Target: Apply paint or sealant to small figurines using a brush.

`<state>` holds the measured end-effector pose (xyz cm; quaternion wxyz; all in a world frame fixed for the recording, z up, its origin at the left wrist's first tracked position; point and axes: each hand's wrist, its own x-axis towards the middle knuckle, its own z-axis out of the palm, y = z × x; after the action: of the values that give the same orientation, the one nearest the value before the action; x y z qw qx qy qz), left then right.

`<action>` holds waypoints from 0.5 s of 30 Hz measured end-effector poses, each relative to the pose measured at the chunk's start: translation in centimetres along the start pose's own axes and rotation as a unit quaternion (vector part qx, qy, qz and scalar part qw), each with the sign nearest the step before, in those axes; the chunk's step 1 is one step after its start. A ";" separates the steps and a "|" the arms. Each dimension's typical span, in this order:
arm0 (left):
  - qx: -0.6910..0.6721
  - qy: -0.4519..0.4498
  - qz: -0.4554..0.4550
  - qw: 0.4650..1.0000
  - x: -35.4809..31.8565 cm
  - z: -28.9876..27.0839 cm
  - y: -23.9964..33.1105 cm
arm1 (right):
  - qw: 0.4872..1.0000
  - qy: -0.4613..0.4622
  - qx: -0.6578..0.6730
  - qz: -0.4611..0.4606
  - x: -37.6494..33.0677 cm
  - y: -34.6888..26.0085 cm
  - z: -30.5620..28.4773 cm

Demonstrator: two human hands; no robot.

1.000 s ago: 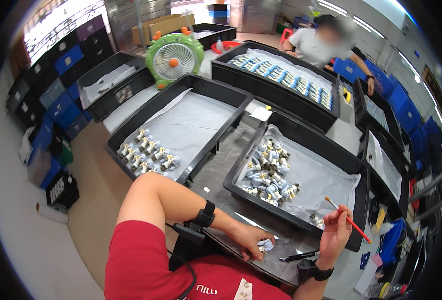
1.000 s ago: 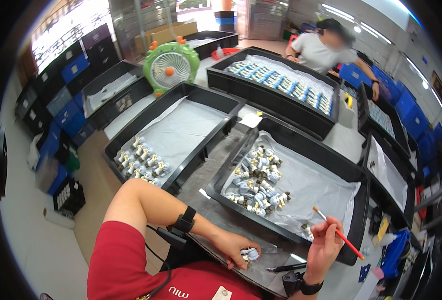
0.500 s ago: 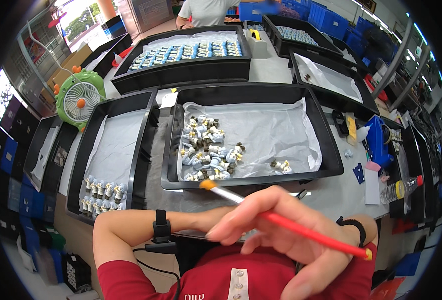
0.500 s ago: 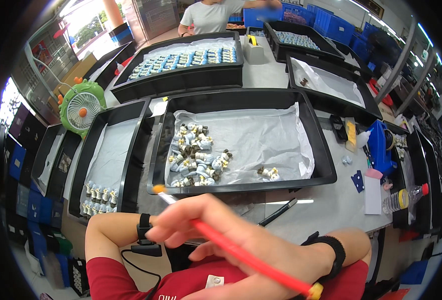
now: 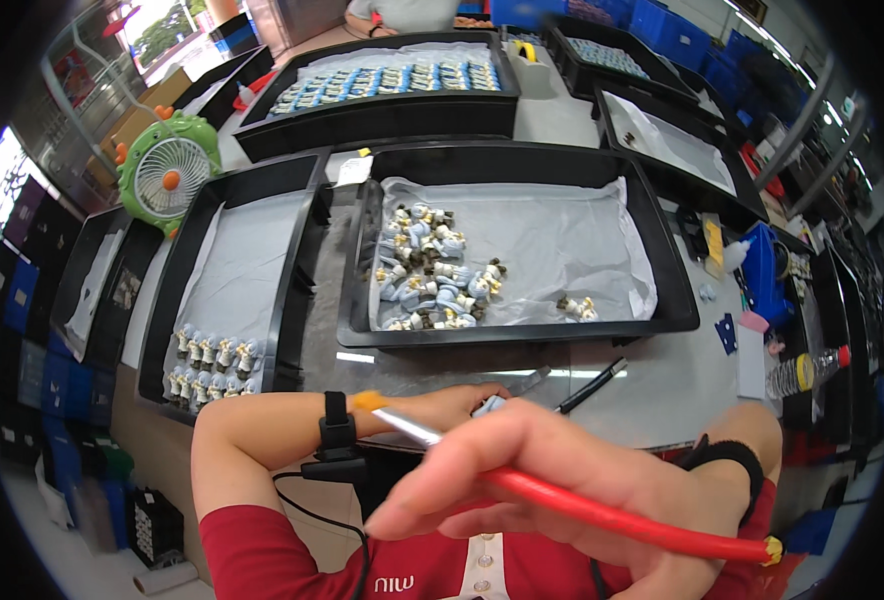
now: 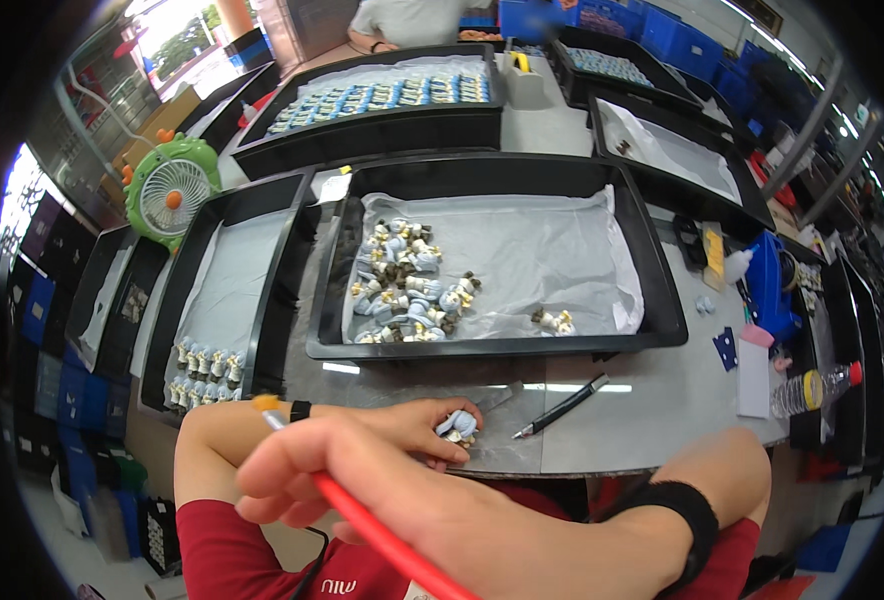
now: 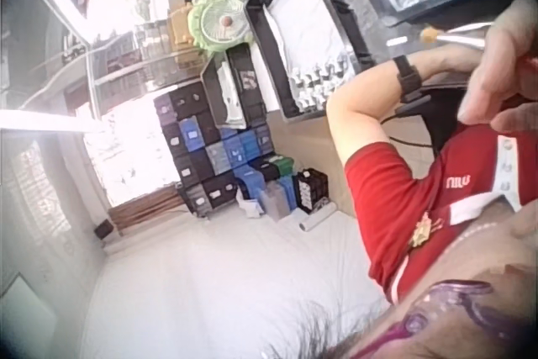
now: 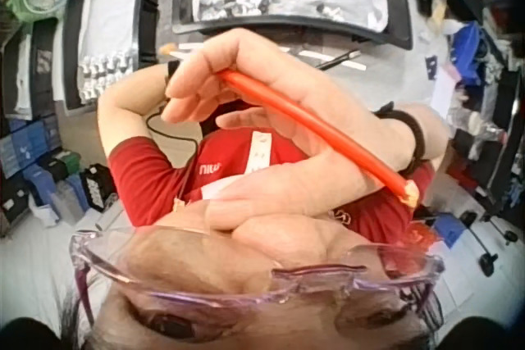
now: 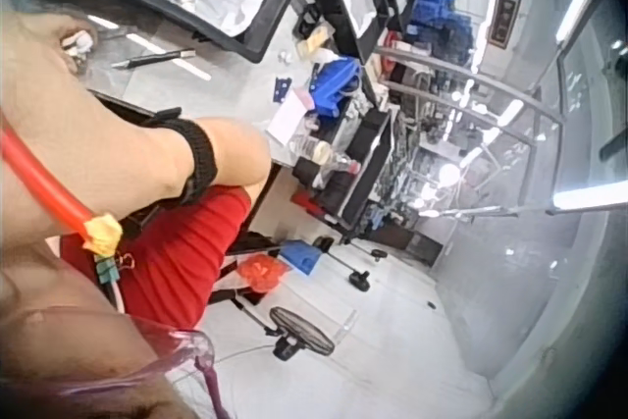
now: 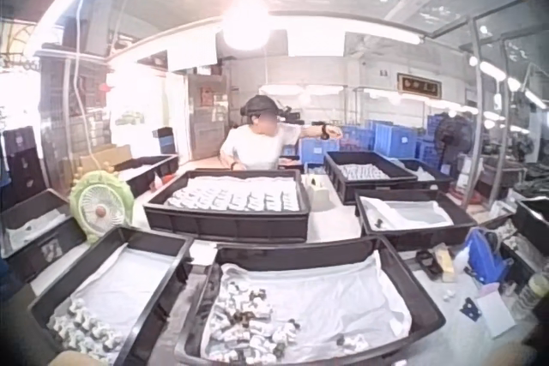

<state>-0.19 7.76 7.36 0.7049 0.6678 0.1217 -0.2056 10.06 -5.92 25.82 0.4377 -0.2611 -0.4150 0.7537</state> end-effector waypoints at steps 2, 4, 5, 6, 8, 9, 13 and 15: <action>-0.031 0.006 -0.002 0.999 0.7 -0.1 -1.8 | 0.998 -0.050 -0.022 -0.009 0.0 0.3 -0.3; 0.013 -0.017 0.047 0.999 1.7 -0.8 -4.1 | 0.993 -0.033 0.050 -0.104 -0.5 1.5 -1.4; -0.111 -0.026 -0.012 0.993 1.5 -0.3 -4.3 | 0.988 -0.033 0.072 -0.134 -0.6 1.8 -2.3; -0.137 0.041 -0.024 0.989 0.9 0.0 -4.6 | 0.993 -0.002 0.069 -0.096 -0.8 1.1 -3.9; -0.157 0.007 0.010 0.987 1.0 0.0 -4.0 | 0.965 0.166 0.042 -0.197 -2.3 2.5 -3.9; -0.157 0.011 0.006 0.988 0.9 0.0 -3.8 | 0.945 0.218 -0.016 -0.243 -2.8 4.0 -5.6; -0.208 -0.008 0.019 0.978 1.3 -0.6 -3.4 | 0.885 0.342 -0.164 -0.271 -5.3 9.0 -10.3; -0.233 -0.009 0.026 0.972 1.3 -1.1 -3.3 | 0.864 0.388 -0.188 -0.260 -4.9 11.8 -12.6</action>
<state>-0.42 8.60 3.77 0.8473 0.4864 0.1421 -0.1593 16.73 -8.44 9.37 0.6858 -0.4928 -0.3982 0.3582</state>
